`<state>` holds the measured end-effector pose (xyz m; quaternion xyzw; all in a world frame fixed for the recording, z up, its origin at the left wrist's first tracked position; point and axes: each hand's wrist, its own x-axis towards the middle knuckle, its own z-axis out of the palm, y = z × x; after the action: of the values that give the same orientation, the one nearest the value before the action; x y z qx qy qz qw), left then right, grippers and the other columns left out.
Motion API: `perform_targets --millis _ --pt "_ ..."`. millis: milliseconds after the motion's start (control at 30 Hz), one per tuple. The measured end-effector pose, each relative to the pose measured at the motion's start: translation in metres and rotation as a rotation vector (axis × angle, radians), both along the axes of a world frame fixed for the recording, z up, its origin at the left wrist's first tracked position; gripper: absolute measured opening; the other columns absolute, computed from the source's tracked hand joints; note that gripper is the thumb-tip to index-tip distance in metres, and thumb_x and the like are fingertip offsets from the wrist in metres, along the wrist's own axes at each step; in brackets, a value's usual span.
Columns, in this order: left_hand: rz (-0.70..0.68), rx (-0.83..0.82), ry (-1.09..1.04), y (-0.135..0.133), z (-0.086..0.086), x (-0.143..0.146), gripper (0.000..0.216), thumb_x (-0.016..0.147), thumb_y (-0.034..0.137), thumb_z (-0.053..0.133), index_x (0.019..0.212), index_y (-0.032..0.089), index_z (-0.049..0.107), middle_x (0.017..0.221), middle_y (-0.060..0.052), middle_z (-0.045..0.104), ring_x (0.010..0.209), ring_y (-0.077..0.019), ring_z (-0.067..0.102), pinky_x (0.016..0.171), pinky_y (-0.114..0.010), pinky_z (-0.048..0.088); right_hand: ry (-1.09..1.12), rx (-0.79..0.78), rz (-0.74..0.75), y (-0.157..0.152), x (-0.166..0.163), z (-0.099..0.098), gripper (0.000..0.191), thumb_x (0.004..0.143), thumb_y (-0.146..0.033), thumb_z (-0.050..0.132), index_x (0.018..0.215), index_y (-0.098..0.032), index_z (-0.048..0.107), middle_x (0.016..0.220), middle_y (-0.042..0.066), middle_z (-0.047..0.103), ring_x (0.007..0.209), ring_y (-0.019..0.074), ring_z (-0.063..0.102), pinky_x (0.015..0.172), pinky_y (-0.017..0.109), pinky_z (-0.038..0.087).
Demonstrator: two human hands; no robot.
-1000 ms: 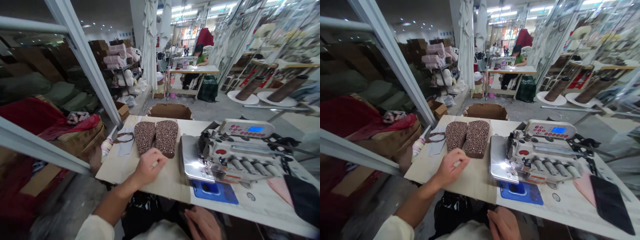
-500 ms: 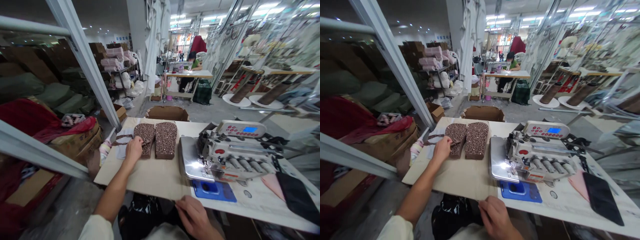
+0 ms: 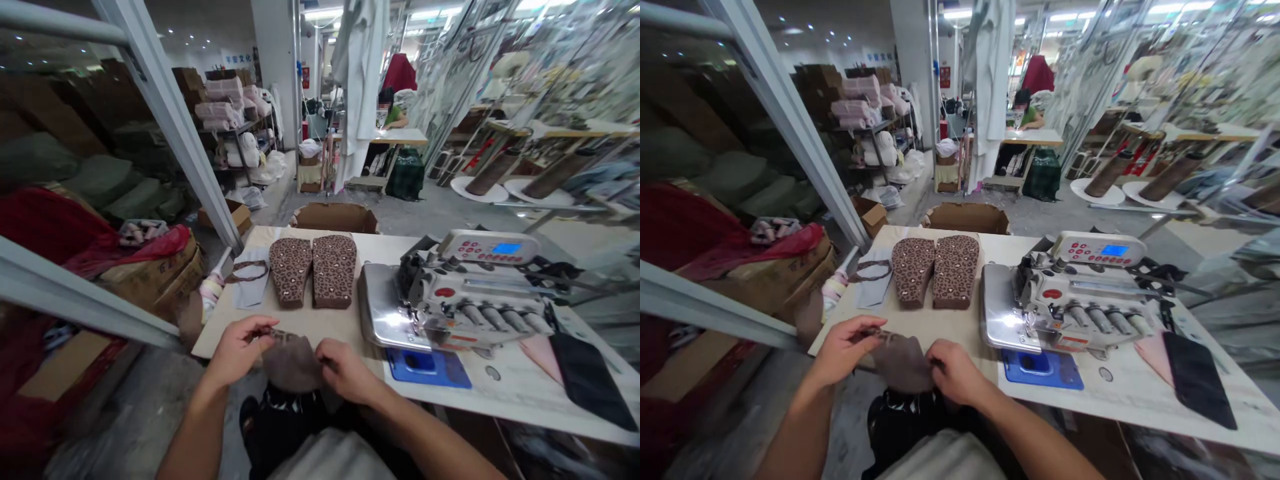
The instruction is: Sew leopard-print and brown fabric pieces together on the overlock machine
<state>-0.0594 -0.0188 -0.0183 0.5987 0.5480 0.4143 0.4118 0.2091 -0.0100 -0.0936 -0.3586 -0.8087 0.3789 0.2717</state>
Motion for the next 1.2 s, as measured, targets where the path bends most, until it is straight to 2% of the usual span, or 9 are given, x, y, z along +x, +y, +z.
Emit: perform_targets --millis 167,300,367,433,500,600,867,1033,1200 --pt "-0.010 -0.173 -0.064 -0.018 -0.011 -0.003 0.031 0.060 0.036 0.091 0.079 0.015 0.078 0.069 -0.004 0.074 0.063 -0.0159 0.065 0.061 -0.023 0.051 -0.079 -0.087 -0.159 -0.019 -0.006 -0.014 0.035 0.054 0.004 0.047 0.074 -0.020 0.064 0.073 0.000 0.068 0.070 0.0167 0.062 0.066 0.023 0.043" --pt "-0.111 -0.134 0.026 -0.014 -0.012 -0.003 0.036 0.051 0.035 0.097 0.070 0.015 0.073 0.061 -0.001 0.069 0.056 -0.0139 0.059 0.054 -0.022 0.046 -0.158 -0.039 -0.051 -0.024 -0.007 -0.013 0.043 0.053 0.002 0.047 0.082 -0.020 0.069 0.076 0.000 0.073 0.071 0.0171 0.066 0.065 0.023 0.044" --pt "-0.044 0.004 0.139 0.001 -0.011 -0.001 0.026 0.063 0.033 0.090 0.070 0.016 0.073 0.063 -0.001 0.070 0.059 -0.0151 0.061 0.056 -0.023 0.047 -0.188 0.119 -0.102 -0.006 -0.001 -0.003 0.046 0.057 0.002 0.048 0.089 -0.021 0.071 0.077 0.001 0.074 0.072 0.0179 0.066 0.067 0.024 0.045" --pt "0.114 0.238 0.272 0.020 -0.013 0.003 0.008 0.077 0.026 0.076 0.077 0.018 0.074 0.072 -0.002 0.074 0.069 -0.0179 0.067 0.067 -0.027 0.053 -0.222 0.401 -0.339 0.018 0.008 0.011 0.041 0.065 0.003 0.050 0.092 -0.019 0.070 0.075 0.003 0.070 0.072 0.0205 0.063 0.070 0.028 0.046" --pt "0.205 0.484 0.403 0.038 -0.021 0.005 0.016 0.082 0.014 0.062 0.087 0.020 0.076 0.087 -0.004 0.079 0.085 -0.0207 0.071 0.083 -0.033 0.056 -0.182 0.655 -0.517 0.038 0.017 0.024 0.032 0.074 0.001 0.050 0.091 -0.019 0.068 0.075 0.005 0.066 0.076 0.0223 0.060 0.073 0.031 0.047" --pt "0.117 0.648 0.584 0.050 -0.044 0.004 0.033 0.074 0.001 0.055 0.091 0.020 0.075 0.100 -0.007 0.080 0.099 -0.0239 0.070 0.094 -0.039 0.054 -0.142 0.791 -0.504 0.038 0.023 0.025 0.026 0.078 0.001 0.048 0.079 -0.022 0.061 0.076 0.005 0.061 0.086 0.0234 0.056 0.081 0.034 0.048" --pt "0.024 0.572 0.872 0.026 -0.110 -0.014 0.031 0.074 -0.002 0.055 0.076 0.022 0.075 0.103 -0.006 0.077 0.100 -0.0258 0.068 0.084 -0.039 0.054 -0.302 0.593 -0.348 -0.023 0.007 -0.041 0.021 0.068 -0.002 0.055 0.068 -0.023 0.052 0.073 0.006 0.054 0.080 0.0247 0.046 0.076 0.037 0.047" --pt "0.018 0.543 0.901 0.023 -0.112 -0.022 0.037 0.070 -0.004 0.052 0.079 0.023 0.076 0.101 -0.005 0.078 0.098 -0.0243 0.068 0.082 -0.037 0.052 -0.321 0.525 -0.402 -0.032 0.032 -0.044 0.019 0.064 -0.005 0.054 0.067 -0.023 0.050 0.069 0.006 0.055 0.074 0.0238 0.049 0.072 0.035 0.045" --pt "0.010 0.509 0.943 0.019 -0.103 -0.020 0.036 0.071 -0.003 0.050 0.077 0.022 0.075 0.100 -0.007 0.077 0.098 -0.0258 0.068 0.080 -0.038 0.052 -0.184 0.203 -0.429 -0.059 0.099 -0.049 0.016 0.074 -0.008 0.047 0.071 -0.024 0.050 0.060 -0.002 0.052 0.056 0.0160 0.049 0.056 0.026 0.037"
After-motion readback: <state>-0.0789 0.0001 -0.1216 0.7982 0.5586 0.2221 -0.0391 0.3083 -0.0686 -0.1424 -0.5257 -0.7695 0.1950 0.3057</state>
